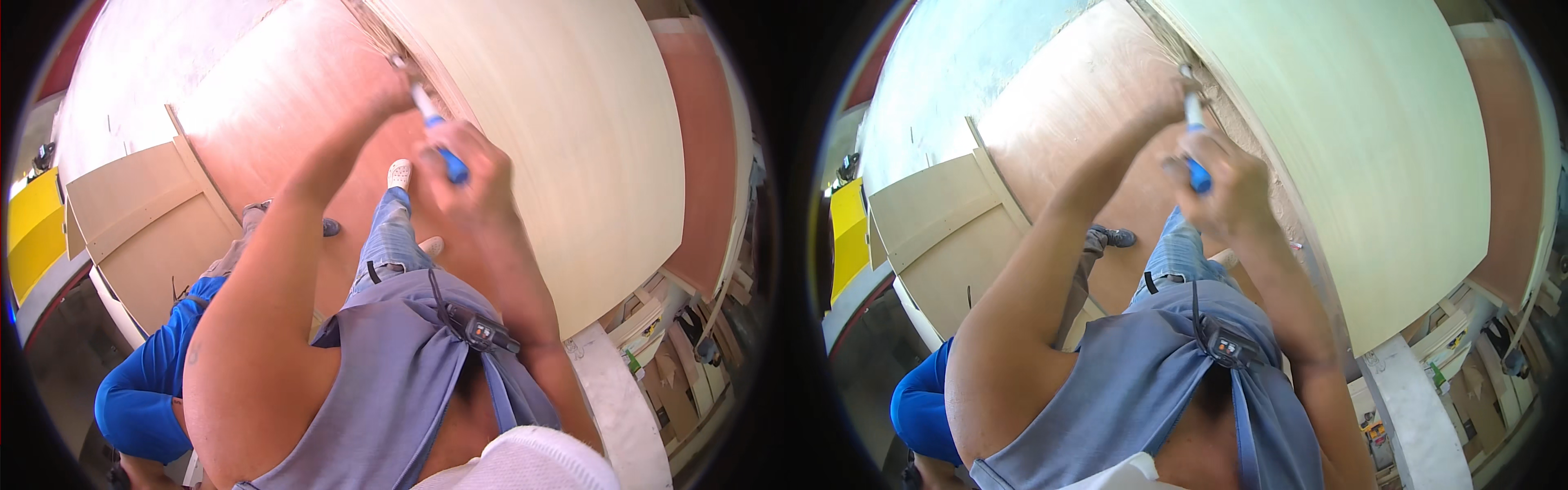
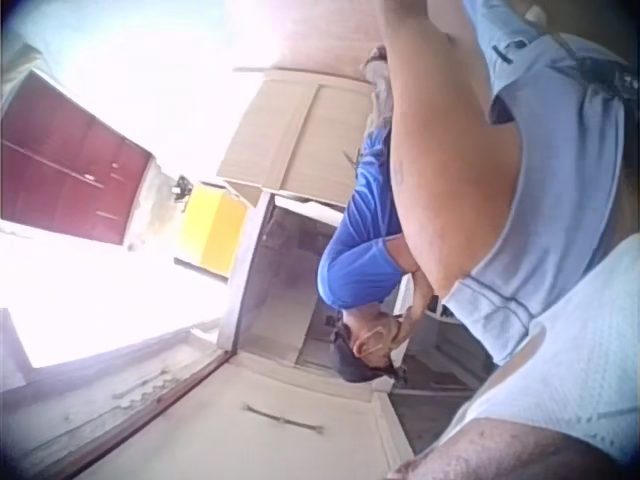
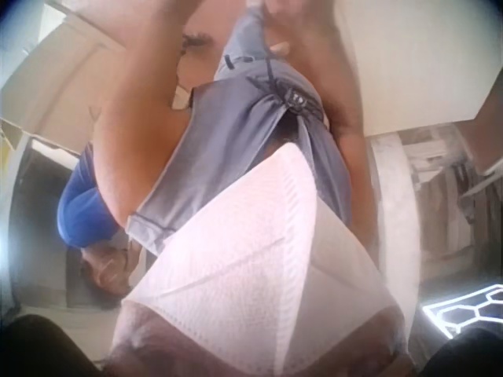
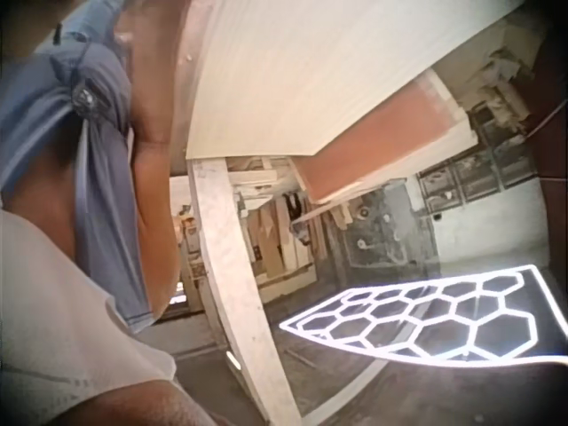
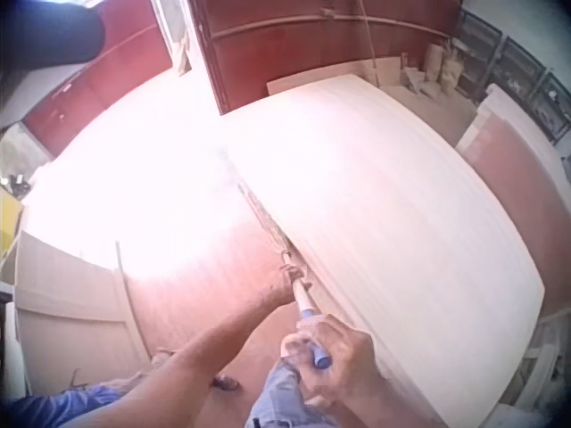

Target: The person sweeps the floor with a broom, moves a jigsaw and a wooden board, sweeps more sawdust, and then picks up and unfolds a paper plan.

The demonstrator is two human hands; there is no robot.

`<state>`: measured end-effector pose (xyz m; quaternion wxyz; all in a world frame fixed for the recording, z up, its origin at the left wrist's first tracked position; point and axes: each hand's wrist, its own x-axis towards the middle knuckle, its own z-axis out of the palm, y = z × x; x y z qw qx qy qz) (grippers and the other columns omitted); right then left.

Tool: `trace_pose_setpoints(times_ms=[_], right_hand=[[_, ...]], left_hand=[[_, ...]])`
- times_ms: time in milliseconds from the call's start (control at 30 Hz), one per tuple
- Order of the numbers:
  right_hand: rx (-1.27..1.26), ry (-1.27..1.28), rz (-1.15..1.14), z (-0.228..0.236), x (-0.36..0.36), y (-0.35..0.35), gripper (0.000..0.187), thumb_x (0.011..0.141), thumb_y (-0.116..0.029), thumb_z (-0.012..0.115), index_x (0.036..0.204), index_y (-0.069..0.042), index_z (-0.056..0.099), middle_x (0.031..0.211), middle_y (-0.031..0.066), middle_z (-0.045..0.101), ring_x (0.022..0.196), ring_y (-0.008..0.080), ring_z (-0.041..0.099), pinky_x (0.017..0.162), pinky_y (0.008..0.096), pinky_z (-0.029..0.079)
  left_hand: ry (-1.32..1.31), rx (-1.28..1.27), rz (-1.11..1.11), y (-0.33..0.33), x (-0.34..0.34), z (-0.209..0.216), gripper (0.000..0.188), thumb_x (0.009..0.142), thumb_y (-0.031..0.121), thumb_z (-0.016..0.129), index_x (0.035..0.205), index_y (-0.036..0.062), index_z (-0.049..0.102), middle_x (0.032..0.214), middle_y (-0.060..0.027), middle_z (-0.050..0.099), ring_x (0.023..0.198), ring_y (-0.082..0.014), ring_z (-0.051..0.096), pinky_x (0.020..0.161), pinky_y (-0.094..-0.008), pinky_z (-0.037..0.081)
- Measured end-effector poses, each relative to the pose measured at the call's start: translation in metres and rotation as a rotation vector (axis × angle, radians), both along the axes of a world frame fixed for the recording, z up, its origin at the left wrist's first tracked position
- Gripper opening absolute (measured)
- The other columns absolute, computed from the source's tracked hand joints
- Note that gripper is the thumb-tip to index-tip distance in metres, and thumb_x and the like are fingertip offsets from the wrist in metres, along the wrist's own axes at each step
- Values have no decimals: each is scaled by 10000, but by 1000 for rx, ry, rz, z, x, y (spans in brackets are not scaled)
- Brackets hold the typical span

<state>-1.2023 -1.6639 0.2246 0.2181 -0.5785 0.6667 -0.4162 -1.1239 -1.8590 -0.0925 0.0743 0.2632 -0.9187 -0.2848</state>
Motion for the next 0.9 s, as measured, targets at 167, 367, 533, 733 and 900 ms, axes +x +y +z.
trace_pose_setpoints(times_ms=[167,367,533,733,900], right_hand=[[84,-33,-64,109,-21,64,166,872,-143,720,814,-13,633,765,127,632,662,282,651,585,351,509],[124,-67,-156,150,-11,89,299,843,-207,764,695,-45,560,640,78,568,556,231,576,517,318,441],[143,21,-43,189,-11,121,354,844,-298,786,668,-94,557,597,36,558,513,197,554,491,325,405],[-706,-58,7,226,-8,206,391,861,-389,776,651,-160,538,602,-54,582,500,113,541,509,266,313],[-622,104,119,198,-10,257,395,916,-420,718,667,-156,560,625,-54,606,544,133,581,477,315,355]], left_hand=[[89,471,-263,166,-38,66,542,934,509,681,1270,97,582,1139,-123,701,1019,-368,684,937,-570,555],[144,798,-346,278,-54,145,294,805,361,702,836,68,710,943,-175,720,947,-367,697,861,-465,551],[227,798,-601,310,-61,171,270,787,348,719,864,89,702,943,-150,707,964,-364,680,848,-465,545],[508,598,-751,283,-43,243,186,796,228,779,878,95,677,846,-121,637,909,-353,641,837,-461,513],[415,436,-640,223,5,237,190,704,96,807,861,90,700,879,-118,647,879,-346,619,807,-464,514]])
